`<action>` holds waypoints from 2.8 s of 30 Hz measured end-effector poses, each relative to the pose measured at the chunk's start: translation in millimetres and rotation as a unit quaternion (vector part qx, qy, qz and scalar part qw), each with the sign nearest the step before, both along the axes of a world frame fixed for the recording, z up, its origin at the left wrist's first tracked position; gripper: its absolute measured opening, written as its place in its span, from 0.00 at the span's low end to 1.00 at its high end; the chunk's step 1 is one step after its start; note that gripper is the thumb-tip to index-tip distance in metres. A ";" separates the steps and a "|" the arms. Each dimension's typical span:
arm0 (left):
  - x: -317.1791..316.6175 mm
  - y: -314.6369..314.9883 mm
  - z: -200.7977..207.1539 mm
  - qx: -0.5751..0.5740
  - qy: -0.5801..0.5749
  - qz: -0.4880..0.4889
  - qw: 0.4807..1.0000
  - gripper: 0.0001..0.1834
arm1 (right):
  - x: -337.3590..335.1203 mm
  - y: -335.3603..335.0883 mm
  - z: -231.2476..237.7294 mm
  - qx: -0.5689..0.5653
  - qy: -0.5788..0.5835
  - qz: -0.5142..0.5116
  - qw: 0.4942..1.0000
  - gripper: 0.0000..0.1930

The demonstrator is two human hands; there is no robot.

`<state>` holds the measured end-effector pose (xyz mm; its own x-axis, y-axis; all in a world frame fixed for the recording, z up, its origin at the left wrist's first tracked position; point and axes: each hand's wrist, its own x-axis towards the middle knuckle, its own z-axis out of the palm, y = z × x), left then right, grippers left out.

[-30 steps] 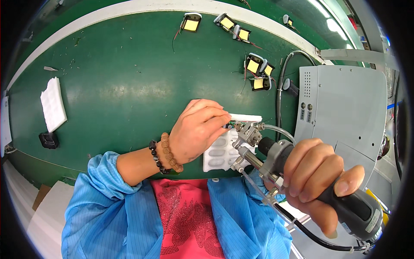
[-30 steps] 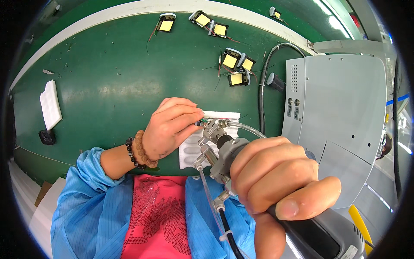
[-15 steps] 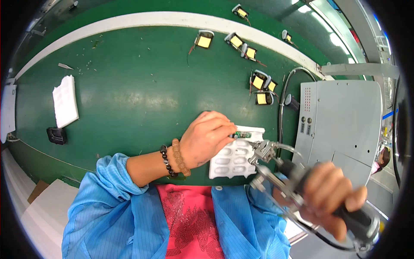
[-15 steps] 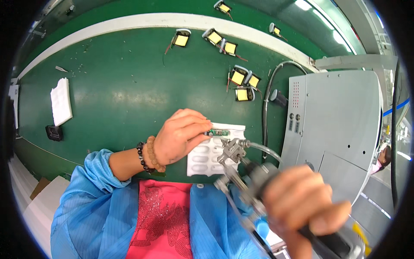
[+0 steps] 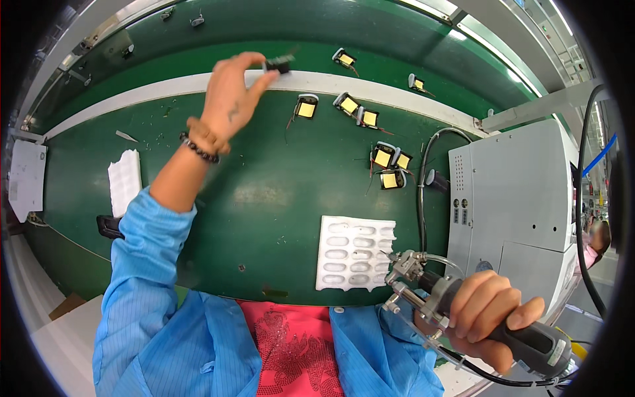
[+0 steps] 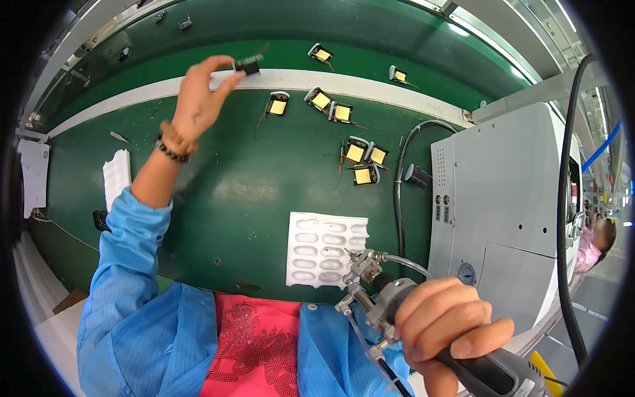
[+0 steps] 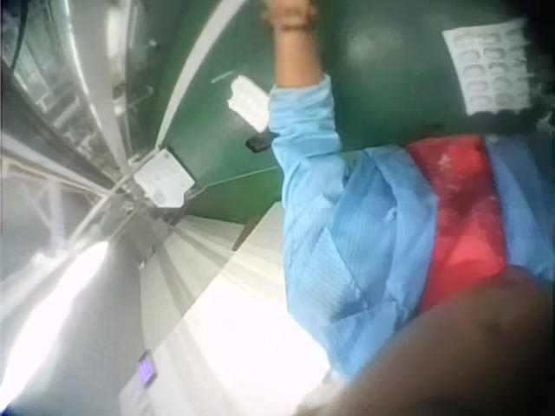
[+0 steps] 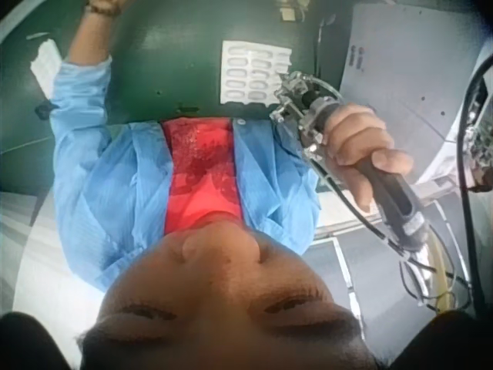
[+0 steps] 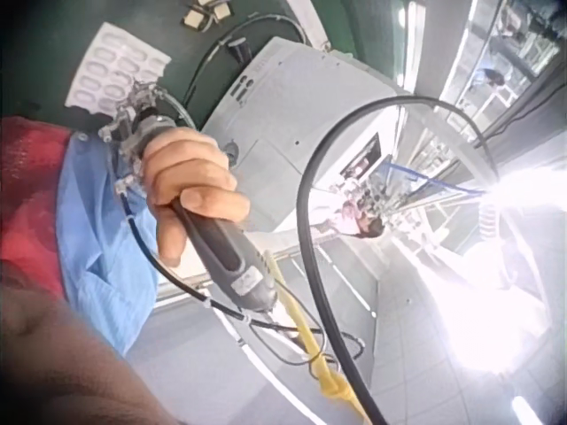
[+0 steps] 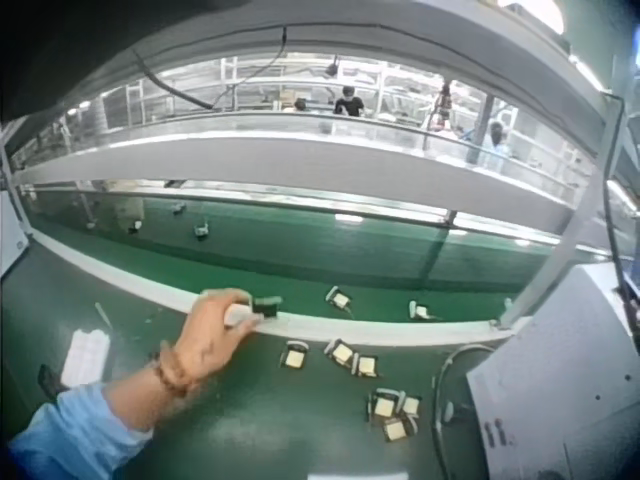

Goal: The person uses a soldering iron to attach small electronic components to a circuit board. They pick up components from a green workbench, place them on the board, and apply heat to secure them. The person repeats this process for multiple components throughout the video.

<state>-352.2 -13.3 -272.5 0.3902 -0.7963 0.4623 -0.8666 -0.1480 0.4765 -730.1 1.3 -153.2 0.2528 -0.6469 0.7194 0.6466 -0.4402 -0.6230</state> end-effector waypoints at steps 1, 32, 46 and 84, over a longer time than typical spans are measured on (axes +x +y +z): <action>0.9 -9.6 -6.0 -0.010 -0.010 -0.056 0.998 0.13 | 0.5 -0.2 0.0 0.000 0.008 -0.001 1.000 0.23; -164.1 92.8 7.3 0.063 0.125 -0.346 0.928 0.16 | -17.5 -5.9 -6.4 -0.018 0.057 0.063 0.996 0.27; -195.2 97.3 -40.6 0.007 0.265 -0.267 0.927 0.17 | 9.2 -9.9 -10.1 -0.011 0.122 0.081 0.989 0.27; -196.0 96.0 -45.8 -0.019 0.282 -0.277 0.918 0.20 | 46.0 -11.5 -24.7 -0.002 0.171 0.083 0.982 0.25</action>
